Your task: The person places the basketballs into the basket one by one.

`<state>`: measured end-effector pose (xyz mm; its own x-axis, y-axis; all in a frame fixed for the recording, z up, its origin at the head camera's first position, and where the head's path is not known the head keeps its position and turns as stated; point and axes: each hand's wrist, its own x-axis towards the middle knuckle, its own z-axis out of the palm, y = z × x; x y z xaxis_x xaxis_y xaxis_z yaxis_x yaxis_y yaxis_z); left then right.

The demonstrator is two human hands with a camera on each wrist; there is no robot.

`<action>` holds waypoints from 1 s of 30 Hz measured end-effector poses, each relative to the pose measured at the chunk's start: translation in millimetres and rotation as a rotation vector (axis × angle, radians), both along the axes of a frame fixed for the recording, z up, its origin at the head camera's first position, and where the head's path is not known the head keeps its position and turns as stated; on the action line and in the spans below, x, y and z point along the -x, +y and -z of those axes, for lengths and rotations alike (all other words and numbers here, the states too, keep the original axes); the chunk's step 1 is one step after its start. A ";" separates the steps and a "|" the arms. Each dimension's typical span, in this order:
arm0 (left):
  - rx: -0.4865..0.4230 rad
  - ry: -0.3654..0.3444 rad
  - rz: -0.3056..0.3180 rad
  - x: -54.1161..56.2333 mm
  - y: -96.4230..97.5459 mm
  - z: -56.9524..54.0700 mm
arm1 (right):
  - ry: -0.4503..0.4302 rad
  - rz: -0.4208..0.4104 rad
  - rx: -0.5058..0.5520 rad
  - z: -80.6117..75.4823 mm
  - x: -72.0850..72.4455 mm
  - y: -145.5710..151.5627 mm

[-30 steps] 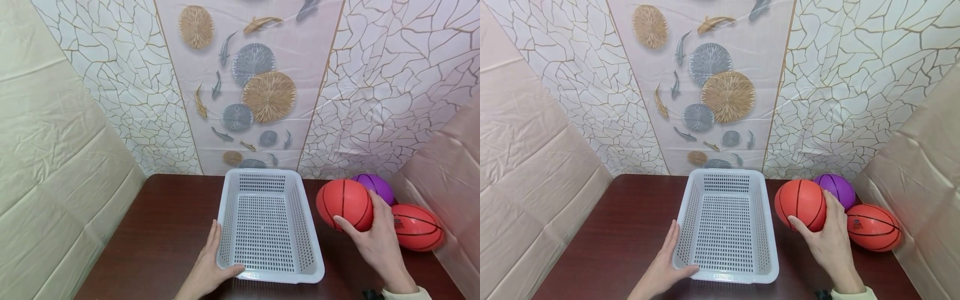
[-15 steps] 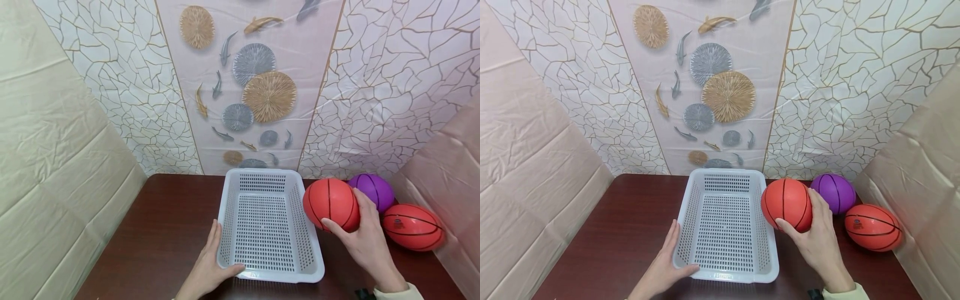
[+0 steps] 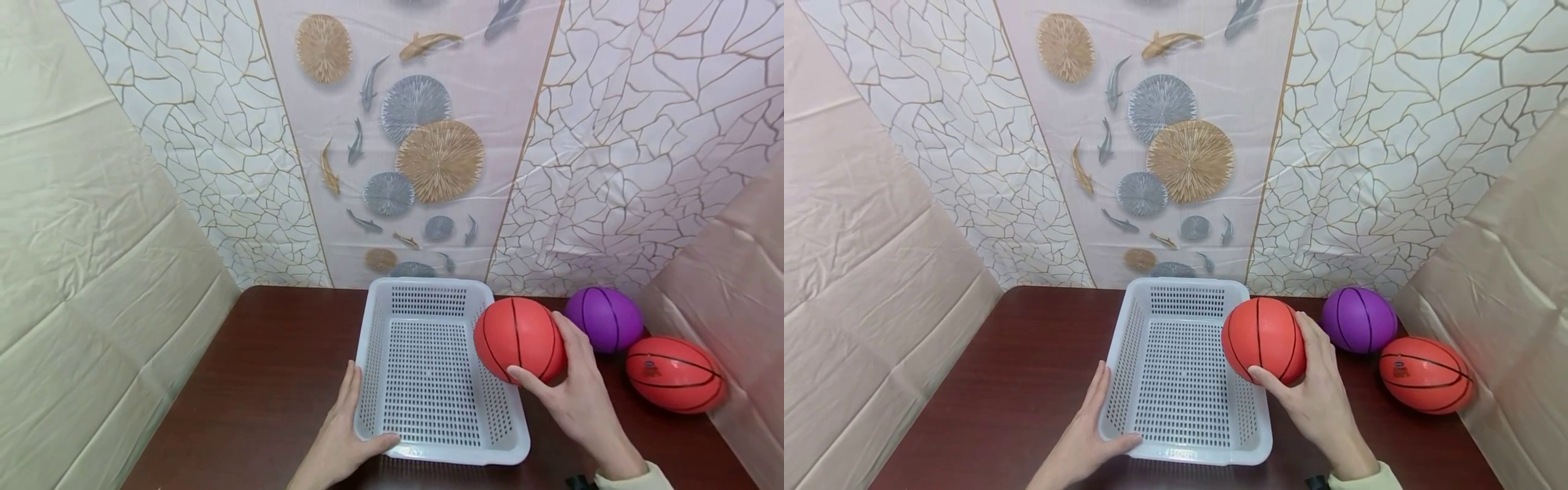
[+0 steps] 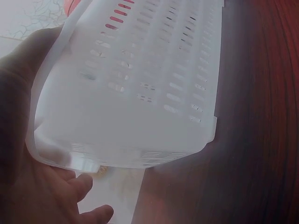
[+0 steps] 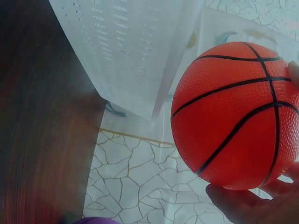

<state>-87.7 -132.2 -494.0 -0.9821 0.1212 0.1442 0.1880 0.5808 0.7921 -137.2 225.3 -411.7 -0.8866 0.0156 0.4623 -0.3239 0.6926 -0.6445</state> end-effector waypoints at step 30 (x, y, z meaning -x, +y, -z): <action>-0.028 0.000 0.008 0.8 -0.4 2.1 | 0.047 -0.110 -0.107 1.0 14.8 -25.4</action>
